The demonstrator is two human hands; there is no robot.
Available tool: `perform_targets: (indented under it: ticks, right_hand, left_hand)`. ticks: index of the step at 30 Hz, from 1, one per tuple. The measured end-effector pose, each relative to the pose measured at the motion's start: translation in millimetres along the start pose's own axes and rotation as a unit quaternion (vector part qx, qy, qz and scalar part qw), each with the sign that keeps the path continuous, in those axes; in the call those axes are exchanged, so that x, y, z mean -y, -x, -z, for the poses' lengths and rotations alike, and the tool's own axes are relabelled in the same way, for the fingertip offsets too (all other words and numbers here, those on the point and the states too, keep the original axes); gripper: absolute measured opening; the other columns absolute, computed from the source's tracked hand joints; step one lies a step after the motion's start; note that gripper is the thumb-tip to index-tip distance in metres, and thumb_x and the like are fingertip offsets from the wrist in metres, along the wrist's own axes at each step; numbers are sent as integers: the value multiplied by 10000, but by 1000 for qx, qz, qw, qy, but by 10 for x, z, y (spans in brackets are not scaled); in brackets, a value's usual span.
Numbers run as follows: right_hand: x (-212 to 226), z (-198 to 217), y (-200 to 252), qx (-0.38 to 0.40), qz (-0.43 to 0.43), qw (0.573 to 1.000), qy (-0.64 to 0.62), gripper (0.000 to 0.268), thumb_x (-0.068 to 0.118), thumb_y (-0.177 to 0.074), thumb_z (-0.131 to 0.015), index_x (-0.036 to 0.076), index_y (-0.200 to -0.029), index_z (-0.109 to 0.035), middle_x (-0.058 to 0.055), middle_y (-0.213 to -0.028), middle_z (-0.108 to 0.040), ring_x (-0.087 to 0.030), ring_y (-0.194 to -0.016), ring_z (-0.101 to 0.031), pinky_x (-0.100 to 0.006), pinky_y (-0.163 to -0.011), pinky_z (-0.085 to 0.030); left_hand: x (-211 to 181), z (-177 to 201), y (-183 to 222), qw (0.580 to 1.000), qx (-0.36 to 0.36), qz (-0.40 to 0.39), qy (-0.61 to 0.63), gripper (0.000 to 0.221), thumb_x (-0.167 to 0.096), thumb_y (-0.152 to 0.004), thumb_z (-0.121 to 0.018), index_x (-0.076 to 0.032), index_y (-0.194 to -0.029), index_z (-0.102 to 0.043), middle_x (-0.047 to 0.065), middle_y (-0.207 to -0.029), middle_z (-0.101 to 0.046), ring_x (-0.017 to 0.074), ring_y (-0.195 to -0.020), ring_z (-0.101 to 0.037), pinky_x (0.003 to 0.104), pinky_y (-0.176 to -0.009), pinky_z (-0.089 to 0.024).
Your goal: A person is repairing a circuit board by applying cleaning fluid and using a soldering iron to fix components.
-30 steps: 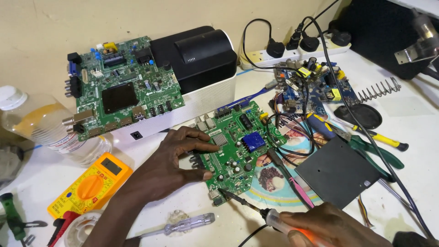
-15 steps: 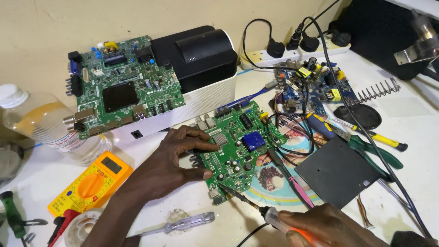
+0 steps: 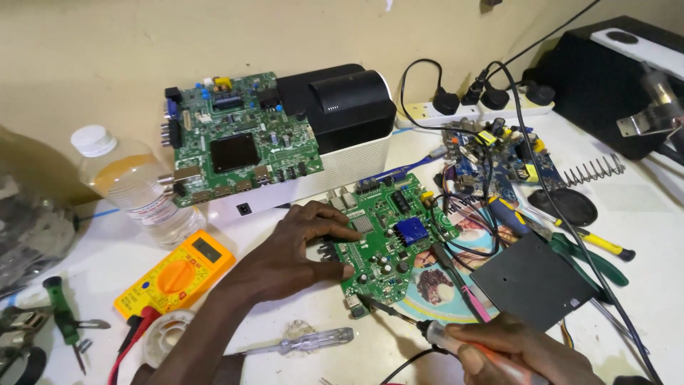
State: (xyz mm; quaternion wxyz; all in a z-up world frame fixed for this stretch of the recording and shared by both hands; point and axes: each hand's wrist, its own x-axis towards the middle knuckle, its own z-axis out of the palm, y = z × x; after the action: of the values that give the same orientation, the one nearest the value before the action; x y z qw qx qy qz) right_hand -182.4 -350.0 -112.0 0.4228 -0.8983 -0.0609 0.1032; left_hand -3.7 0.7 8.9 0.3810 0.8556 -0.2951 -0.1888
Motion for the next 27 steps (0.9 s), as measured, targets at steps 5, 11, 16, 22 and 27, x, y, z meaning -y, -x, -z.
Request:
perform_targets:
  ticks: [5,11,16,22,27]
  right_hand:
    - [-31,76,-93,-53,231,969,-73,490,371,-954,-654,165,-1395,-706,-11,-627,-710,-125,-396,-504,-366,-433,-367]
    - [850,230,98,-269,-313,825,-386,490,-82,-954,-557,-280,-1333,-795,-620,-964,-714,-696,-902,-647,-631,-861,-426]
    - [-350,975,-163,-274,44,935,-220,656,204,-1035,-264,83,-1672,-365,-421,-1137,-745,-638,-819,-810,-721,-666,-698]
    - [2014,204,-566,-539,159,819,-114,223,35,-1195,-471,-32,-1408,-459,-275,-1208,-646,-341,-894,-723,-408,-789,-602]
    - [1791,-54,-791,-372,-10,905,-204,603,147,-814,-650,165,-1401,-514,-106,-1426,-648,-274,-1319,-644,-488,-1061,-553]
  left_hand:
    - [-9,12,27,1000,-4,3,-13,439,-397,-815,-746,-318,-1246,-759,-65,-1376,-568,153,-1348,-451,412,-1089,-398]
    - [164,-35,0,998,-24,-51,-22,390,-463,-909,-607,-303,-1235,-750,-8,-1369,-585,215,-1342,-469,453,-1086,-327]
    - [149,-143,-55,977,-168,-53,119,271,-173,-734,-853,-153,-996,-787,43,-1085,-728,199,-1002,-699,338,-855,-571]
    - [-695,-51,156,804,-326,286,406,560,-234,-768,-735,-197,-1317,-632,28,-1468,-383,260,-1328,-544,423,-1093,-463]
    - [-695,-61,99,714,-323,300,543,336,-88,-827,-734,-139,-1092,-536,39,-1160,-487,223,-1091,-515,422,-942,-426]
